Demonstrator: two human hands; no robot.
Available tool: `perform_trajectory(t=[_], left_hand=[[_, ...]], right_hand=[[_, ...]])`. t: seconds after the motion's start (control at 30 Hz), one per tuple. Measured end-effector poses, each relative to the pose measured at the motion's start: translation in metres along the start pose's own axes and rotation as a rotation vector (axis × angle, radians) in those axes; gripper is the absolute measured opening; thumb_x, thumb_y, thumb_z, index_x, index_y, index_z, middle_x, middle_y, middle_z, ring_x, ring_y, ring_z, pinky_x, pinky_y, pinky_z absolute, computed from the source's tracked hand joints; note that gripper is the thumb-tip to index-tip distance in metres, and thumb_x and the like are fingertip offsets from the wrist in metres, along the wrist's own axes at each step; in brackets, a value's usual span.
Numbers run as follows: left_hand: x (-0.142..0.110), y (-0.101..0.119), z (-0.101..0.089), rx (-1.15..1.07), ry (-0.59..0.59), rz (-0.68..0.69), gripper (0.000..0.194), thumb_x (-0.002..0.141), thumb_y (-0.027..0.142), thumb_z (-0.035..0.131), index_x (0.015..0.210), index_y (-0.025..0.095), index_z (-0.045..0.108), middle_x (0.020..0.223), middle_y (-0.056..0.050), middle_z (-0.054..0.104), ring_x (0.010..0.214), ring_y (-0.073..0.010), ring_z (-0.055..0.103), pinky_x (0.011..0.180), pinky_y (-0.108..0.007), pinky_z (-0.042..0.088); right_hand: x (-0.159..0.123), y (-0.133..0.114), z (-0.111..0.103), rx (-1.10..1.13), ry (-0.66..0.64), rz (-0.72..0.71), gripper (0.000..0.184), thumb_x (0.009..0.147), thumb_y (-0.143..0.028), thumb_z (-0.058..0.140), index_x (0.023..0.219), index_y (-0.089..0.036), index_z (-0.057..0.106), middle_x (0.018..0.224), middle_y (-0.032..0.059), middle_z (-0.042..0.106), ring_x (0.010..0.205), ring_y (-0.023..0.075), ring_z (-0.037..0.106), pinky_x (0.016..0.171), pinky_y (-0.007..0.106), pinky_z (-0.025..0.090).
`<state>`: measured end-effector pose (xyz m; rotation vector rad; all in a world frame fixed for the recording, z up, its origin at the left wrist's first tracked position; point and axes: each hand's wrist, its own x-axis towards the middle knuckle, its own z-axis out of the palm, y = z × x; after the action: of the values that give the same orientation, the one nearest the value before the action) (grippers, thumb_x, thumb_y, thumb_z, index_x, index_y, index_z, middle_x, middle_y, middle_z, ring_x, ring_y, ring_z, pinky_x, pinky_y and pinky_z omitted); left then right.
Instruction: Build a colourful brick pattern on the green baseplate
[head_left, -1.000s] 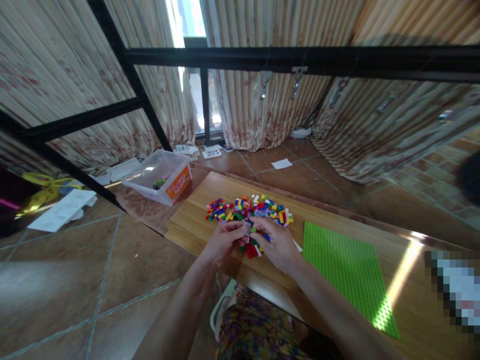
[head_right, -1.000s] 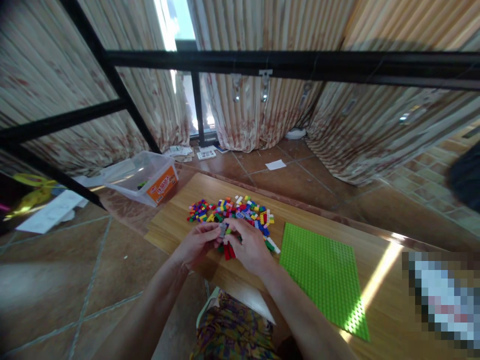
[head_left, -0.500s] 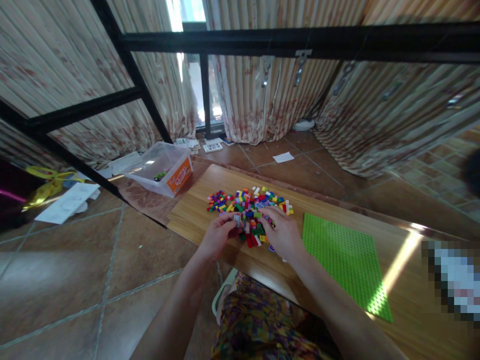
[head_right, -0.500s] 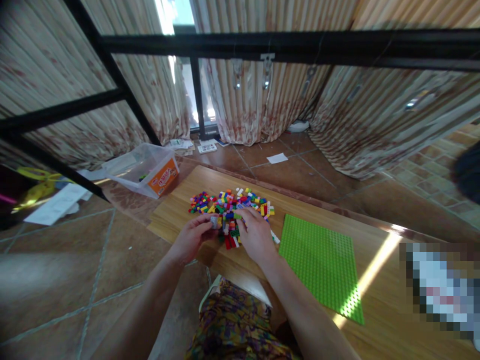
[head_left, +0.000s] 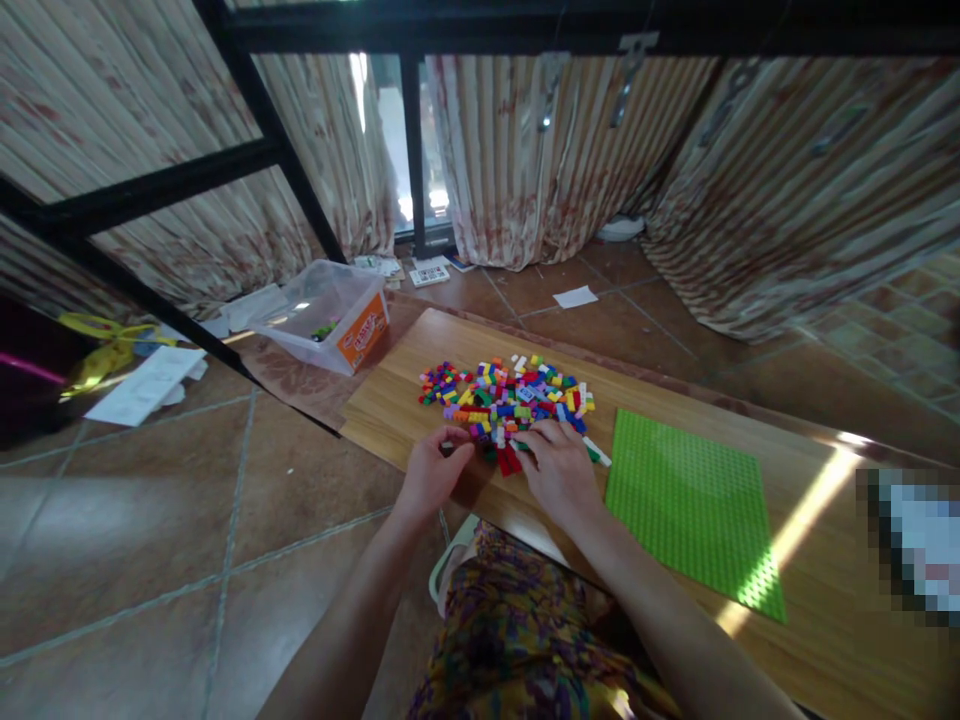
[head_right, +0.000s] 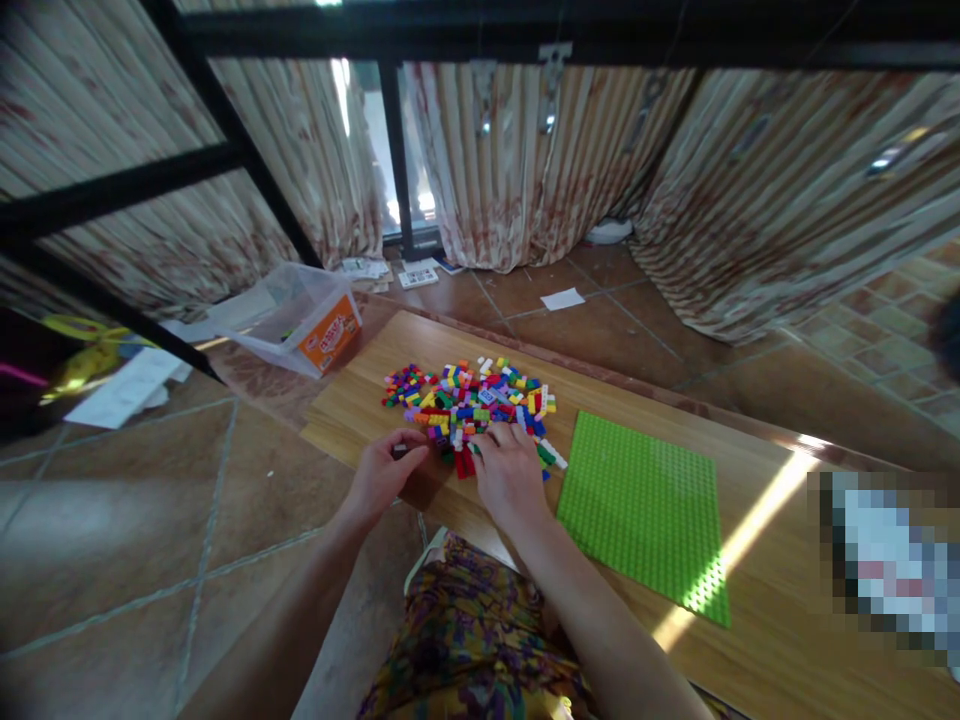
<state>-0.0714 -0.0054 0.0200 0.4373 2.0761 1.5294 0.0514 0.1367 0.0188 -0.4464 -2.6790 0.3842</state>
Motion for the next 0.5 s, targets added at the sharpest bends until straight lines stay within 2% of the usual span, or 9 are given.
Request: perform_trajectory(t=[0.1,0.2,0.33,0.5], left_hand=[[0.005,0.0,0.005,0.198,0.038,0.133,0.02,0.071,0.024,0.067,0.091,0.022,0.07,0.065,0.003,0.059,0.059,-0.0125,0.05,0.06,-0.024,0.036],[0.009,-0.001,0.01,0.281,0.069,0.197,0.025,0.072,0.023,0.069,0.097,0.025,0.069,0.066,0.002,0.06,0.062,-0.0149,0.052,0.065,-0.026,0.036],[0.013,-0.002,0.015,0.309,0.1,0.201,0.02,0.074,0.023,0.069,0.094,0.026,0.07,0.072,0.0,0.064,0.066,-0.0176,0.055,0.069,-0.027,0.038],[0.015,0.0,0.015,0.384,0.095,0.19,0.01,0.077,0.022,0.064,0.086,0.024,0.07,0.077,-0.003,0.067,0.071,-0.02,0.059,0.071,-0.029,0.04]], right_hand=[[0.001,0.007,-0.002,0.005,0.014,0.041,0.017,0.088,-0.019,0.055,0.091,-0.018,0.072,0.093,0.0103,0.067,0.09,0.0257,0.056,0.083,0.04,0.045],[0.001,0.011,-0.004,0.108,0.045,0.111,0.02,0.089,-0.02,0.052,0.093,-0.018,0.071,0.093,0.0098,0.069,0.09,0.0252,0.059,0.084,0.04,0.046],[0.003,0.014,-0.005,0.246,0.098,0.214,0.024,0.09,-0.024,0.049,0.102,-0.021,0.07,0.098,0.0083,0.07,0.09,0.0233,0.063,0.083,0.039,0.049],[0.004,0.011,-0.002,0.191,0.102,0.181,0.024,0.089,-0.021,0.05,0.105,-0.02,0.069,0.104,0.0097,0.067,0.095,0.0241,0.061,0.087,0.039,0.048]])
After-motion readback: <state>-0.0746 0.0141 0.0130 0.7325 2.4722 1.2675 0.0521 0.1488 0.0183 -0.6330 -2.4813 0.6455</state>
